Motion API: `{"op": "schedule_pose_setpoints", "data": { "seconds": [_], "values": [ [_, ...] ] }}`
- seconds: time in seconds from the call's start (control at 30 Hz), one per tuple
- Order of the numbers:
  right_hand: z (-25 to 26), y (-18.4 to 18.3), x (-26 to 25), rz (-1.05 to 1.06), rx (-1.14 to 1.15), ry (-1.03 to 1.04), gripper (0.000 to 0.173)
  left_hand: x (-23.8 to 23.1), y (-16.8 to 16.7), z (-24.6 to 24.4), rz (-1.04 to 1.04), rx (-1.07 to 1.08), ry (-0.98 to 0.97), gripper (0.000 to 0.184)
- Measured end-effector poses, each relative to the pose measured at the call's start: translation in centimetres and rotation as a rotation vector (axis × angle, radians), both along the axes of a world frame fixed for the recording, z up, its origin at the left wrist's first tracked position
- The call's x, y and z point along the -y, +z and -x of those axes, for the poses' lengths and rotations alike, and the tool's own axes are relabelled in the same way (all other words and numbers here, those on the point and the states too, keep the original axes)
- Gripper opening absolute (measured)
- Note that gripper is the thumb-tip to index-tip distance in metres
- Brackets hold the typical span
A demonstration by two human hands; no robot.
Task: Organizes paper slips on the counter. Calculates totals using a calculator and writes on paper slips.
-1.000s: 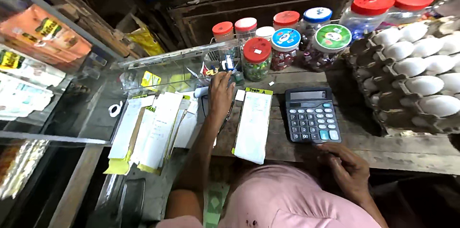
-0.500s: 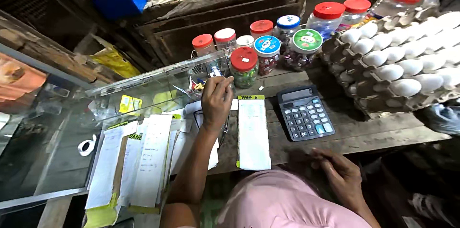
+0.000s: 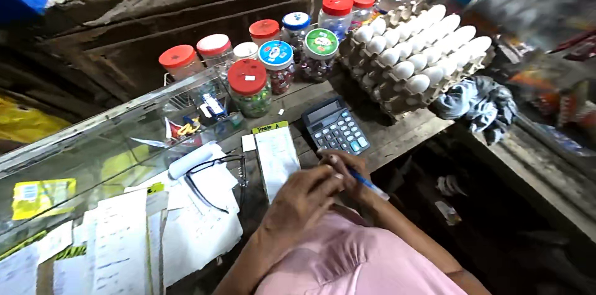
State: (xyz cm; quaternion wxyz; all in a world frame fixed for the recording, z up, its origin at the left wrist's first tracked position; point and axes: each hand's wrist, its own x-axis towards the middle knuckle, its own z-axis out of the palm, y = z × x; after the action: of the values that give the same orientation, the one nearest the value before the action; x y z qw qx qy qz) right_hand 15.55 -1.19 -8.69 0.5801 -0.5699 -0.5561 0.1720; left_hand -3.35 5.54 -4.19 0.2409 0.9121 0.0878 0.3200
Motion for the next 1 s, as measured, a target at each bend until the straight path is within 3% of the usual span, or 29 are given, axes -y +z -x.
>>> {"op": "schedule_pose_setpoints", "data": {
  "seconds": [0.07,0.2,0.37,0.53,0.8,0.9,1.0],
  "values": [
    [-2.7,-0.1,0.8,0.015,-0.075,-0.122,0.041,-0.6,-2.6,1.5,0.040,-0.189,0.122,0.045],
    [-8.1,-0.7,0.5,-0.008,-0.110,-0.347,0.040,0.5,-7.5,4.0,0.181,-0.466,0.200,0.049],
    [-10.9,-2.9,-1.4,0.093,0.252,-0.360,0.031,0.9,-9.0,4.0,0.157,-0.447,0.291,0.055],
    [-10.8,-3.8,-3.1,0.207,0.424,-0.242,0.027,1.4,-9.7,3.4,0.132,-0.388,0.354,0.052],
    [-11.1,-4.2,-3.2,0.226,0.441,-0.208,0.027,1.6,-9.7,2.7,0.129,-0.407,0.402,0.048],
    [-11.4,-3.9,-2.0,0.174,0.380,-0.274,0.036,1.6,-9.3,3.2,0.190,-0.318,0.392,0.043],
    [-10.9,-4.1,0.3,0.251,0.310,-0.385,0.038,1.8,-9.0,4.6,0.240,-0.233,0.450,0.037]
  ]
}}
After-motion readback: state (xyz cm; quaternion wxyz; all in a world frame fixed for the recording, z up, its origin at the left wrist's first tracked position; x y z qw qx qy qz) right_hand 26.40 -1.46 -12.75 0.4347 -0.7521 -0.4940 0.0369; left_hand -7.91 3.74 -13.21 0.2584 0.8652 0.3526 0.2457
